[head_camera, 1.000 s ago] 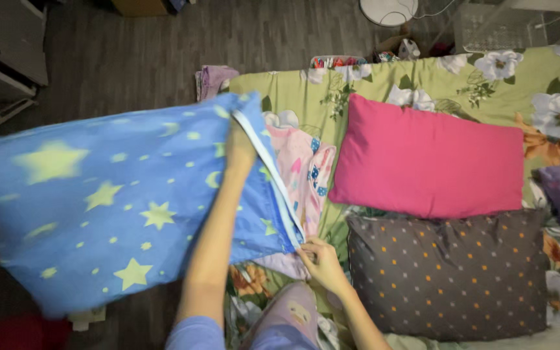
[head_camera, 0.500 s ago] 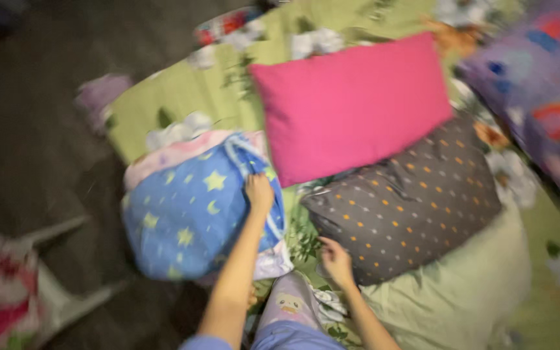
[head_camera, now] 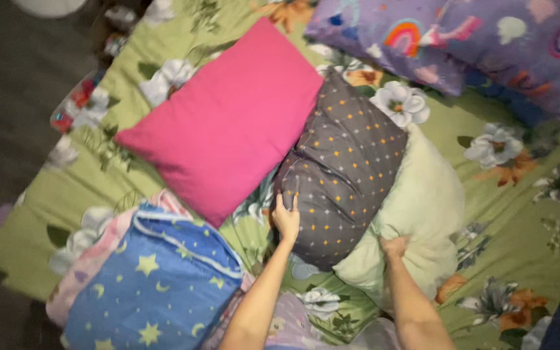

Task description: The person removes several pillowcases from their pillows and replaces them with different pillowcases by hand.

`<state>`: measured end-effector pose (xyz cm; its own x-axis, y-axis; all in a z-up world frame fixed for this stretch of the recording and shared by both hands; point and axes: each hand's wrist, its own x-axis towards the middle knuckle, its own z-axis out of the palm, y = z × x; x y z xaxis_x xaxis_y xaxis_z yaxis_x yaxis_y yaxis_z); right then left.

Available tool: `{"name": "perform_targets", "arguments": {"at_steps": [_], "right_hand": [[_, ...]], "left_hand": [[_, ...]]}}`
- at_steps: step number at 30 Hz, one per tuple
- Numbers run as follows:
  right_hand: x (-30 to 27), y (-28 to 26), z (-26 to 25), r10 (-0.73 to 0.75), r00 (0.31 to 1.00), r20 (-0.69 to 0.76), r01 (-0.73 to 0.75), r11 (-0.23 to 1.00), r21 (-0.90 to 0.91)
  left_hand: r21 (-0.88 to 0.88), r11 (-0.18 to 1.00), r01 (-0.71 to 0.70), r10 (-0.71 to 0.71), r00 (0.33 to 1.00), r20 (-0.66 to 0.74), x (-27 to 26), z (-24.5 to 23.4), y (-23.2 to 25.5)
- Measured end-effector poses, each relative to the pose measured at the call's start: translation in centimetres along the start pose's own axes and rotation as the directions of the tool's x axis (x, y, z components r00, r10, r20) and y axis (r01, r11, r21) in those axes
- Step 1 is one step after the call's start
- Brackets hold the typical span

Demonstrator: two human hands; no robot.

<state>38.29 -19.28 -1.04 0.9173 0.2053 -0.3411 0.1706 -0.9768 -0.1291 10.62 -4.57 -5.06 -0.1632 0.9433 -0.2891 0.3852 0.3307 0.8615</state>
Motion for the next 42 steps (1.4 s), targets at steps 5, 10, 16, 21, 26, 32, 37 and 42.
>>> {"name": "perform_targets", "arguments": {"at_steps": [5, 10, 16, 21, 26, 32, 37, 42], "right_hand": [[4.7, 1.6, -0.9, -0.273, 0.952, -0.138, 0.305, 0.832, 0.463], [2.4, 0.4, -7.6, -0.552, 0.807, -0.211, 0.556, 0.590, 0.585], [-4.2, -4.7, 0.2, -0.701, 0.712, -0.042, 0.617, 0.596, 0.514], [-7.0, -11.9, 7.7, -0.867, 0.481, 0.133, 0.805, 0.496, 0.324], [-2.4, -11.0, 4.2, -0.891, 0.153, 0.427, 0.758, 0.384, 0.528], [11.4, -13.3, -2.9, -0.708, 0.560, 0.429, 0.185, 0.612, 0.768], [25.3, -19.0, -7.1, -0.616, 0.747, 0.251, -0.067, 0.305, 0.950], [37.3, -24.4, -9.7, -0.482, 0.848, 0.222, -0.171, 0.147, 0.974]], "left_hand": [[-0.285, 0.901, -0.328, 0.333, 0.942, -0.033, 2.8, -4.8, 10.3], [-0.276, 0.736, -0.618, 0.541, 0.782, -0.310, 2.9, -10.0, 14.8], [0.166, 0.937, -0.309, 0.350, 0.835, -0.424, 12.4, -13.7, 9.0], [0.619, 0.783, 0.055, 0.214, 0.912, -0.351, 9.2, -11.7, 4.8], [0.668, 0.673, -0.319, 0.607, 0.754, -0.252, 3.6, -10.3, 12.3], [0.231, 0.780, -0.581, 0.589, 0.807, 0.042, 3.4, 1.9, 19.9], [0.171, 0.738, -0.653, 0.647, 0.756, 0.099, 7.7, 15.8, 26.3], [0.087, 0.734, -0.674, 0.666, 0.739, 0.103, 12.5, 26.6, 30.9]]}}
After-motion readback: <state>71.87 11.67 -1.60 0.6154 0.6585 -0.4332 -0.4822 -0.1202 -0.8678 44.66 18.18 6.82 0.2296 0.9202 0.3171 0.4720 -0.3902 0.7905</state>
